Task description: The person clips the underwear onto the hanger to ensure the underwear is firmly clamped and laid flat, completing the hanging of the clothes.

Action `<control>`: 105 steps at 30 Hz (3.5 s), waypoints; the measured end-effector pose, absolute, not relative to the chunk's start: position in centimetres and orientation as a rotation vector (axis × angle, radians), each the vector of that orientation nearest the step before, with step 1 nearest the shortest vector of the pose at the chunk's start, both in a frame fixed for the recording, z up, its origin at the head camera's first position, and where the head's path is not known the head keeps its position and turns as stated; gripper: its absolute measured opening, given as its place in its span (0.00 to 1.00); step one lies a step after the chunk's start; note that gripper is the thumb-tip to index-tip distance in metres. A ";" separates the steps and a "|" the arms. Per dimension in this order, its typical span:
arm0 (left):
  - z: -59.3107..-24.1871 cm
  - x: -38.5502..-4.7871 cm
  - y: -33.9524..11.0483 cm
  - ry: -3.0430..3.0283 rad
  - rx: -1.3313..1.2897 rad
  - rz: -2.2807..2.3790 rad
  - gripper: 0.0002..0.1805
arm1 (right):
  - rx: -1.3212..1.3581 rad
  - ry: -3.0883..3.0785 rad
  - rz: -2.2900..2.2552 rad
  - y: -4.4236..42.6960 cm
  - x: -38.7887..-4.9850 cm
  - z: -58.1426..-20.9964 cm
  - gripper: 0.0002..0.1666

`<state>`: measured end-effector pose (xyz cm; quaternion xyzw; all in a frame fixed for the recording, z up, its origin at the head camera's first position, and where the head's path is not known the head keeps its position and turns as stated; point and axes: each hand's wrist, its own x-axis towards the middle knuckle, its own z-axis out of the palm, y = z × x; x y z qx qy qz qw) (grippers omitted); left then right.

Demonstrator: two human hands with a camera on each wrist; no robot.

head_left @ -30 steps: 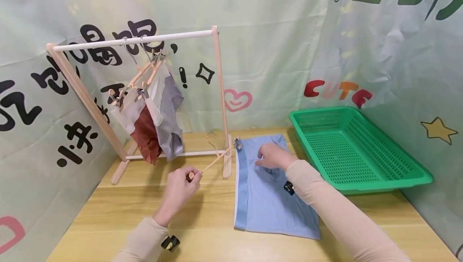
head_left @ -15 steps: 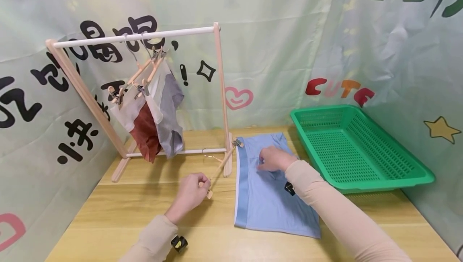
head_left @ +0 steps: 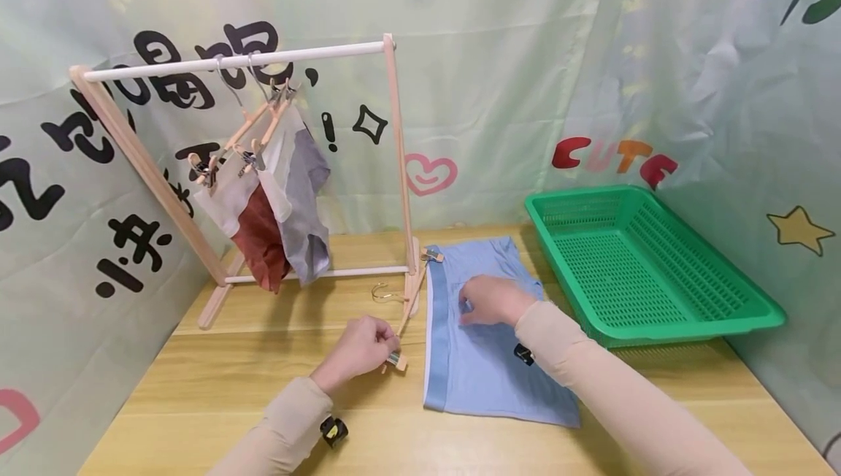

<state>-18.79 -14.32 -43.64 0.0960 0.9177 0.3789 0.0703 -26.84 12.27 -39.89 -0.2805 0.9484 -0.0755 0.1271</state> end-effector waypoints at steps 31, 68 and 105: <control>-44.1 -19.3 -16.3 2.157 0.306 1.540 0.14 | -1.311 2.760 -0.282 9.8 -17.8 -42.2 0.15; -44.4 -18.8 -16.6 2.093 0.330 1.338 0.19 | -1.358 2.939 -0.270 10.2 -14.1 -43.2 0.15; -46.0 -17.8 -15.1 2.065 0.167 1.599 0.10 | -1.433 2.932 -0.541 10.6 -13.8 -43.1 0.17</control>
